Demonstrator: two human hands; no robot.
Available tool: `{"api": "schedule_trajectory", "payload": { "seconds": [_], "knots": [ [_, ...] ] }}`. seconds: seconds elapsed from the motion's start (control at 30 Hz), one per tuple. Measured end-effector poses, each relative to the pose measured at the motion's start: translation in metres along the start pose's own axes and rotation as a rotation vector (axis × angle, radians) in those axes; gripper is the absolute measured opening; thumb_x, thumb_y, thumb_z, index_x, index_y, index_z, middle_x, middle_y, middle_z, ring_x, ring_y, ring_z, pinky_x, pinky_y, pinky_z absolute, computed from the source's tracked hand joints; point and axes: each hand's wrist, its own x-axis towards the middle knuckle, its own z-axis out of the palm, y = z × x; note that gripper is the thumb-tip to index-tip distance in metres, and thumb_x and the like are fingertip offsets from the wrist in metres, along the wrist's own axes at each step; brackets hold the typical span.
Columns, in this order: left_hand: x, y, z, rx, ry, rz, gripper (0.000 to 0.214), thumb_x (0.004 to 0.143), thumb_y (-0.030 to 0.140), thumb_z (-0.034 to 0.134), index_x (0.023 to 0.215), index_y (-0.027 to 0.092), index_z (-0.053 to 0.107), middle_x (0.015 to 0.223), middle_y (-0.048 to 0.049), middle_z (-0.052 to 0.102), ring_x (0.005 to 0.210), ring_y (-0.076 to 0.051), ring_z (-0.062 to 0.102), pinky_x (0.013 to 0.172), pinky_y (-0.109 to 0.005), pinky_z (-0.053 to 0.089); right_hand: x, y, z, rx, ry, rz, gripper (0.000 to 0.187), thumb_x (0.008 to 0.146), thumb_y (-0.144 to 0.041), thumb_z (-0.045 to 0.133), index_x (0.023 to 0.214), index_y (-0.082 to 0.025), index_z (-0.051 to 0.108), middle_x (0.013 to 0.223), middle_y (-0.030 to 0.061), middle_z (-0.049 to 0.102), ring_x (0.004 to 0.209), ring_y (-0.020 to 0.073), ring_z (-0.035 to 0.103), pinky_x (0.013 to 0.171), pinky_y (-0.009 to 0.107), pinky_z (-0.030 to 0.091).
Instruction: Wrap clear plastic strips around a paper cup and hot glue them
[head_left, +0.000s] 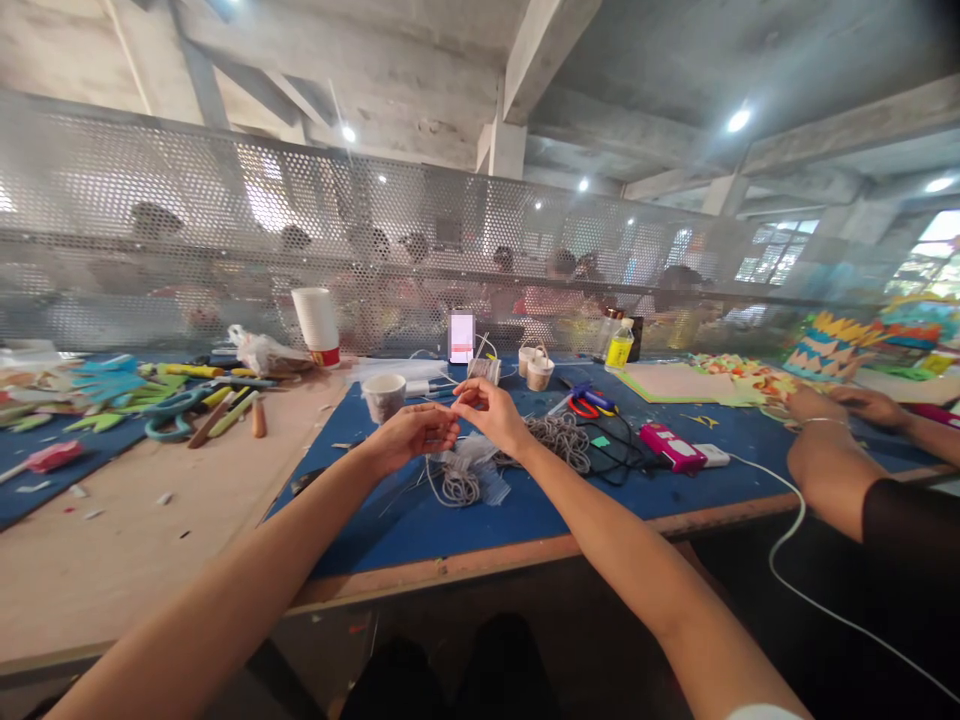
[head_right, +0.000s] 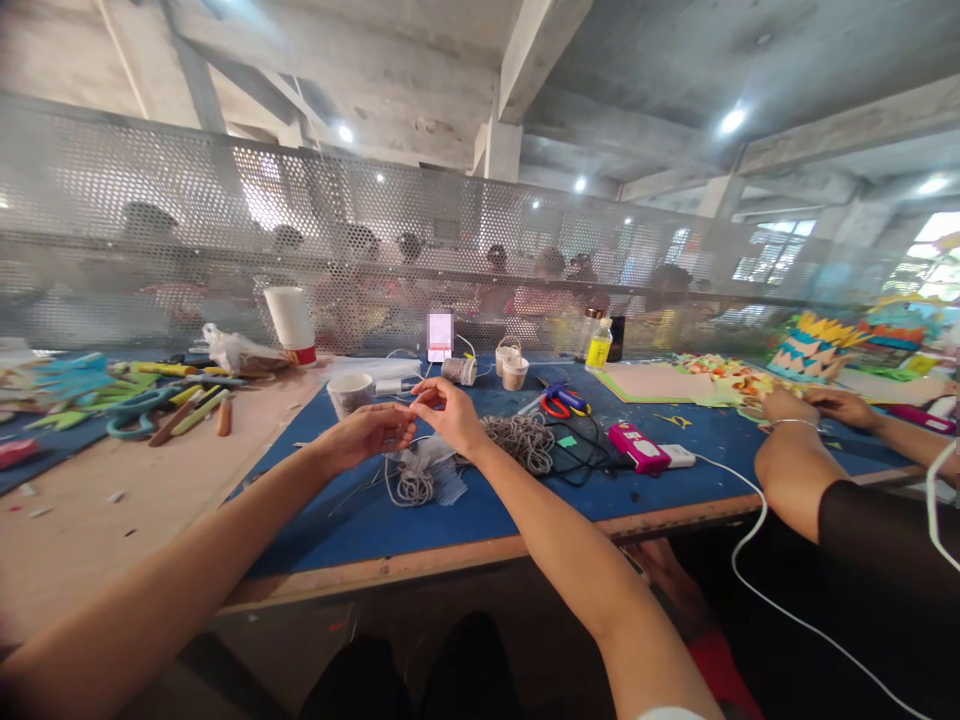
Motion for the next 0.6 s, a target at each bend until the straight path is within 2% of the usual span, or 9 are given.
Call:
{"api": "schedule_trajectory", "payload": {
  "seconds": [0.6],
  "knots": [
    [0.0013, -0.0009, -0.0003, 0.009, -0.018, -0.017, 0.010, 0.081, 0.021, 0.072, 0.088, 0.013, 0.070, 0.079, -0.0087, 0.075, 0.064, -0.014, 0.070, 0.066, -0.025, 0.060, -0.0002, 0.0042, -0.0007, 0.021, 0.020, -0.001, 0.025, 0.081, -0.030, 0.069, 0.104, -0.023, 0.062, 0.085, -0.0007, 0.070, 0.080, 0.0159, 0.068, 0.080, 0.030, 0.052]
  ]
}}
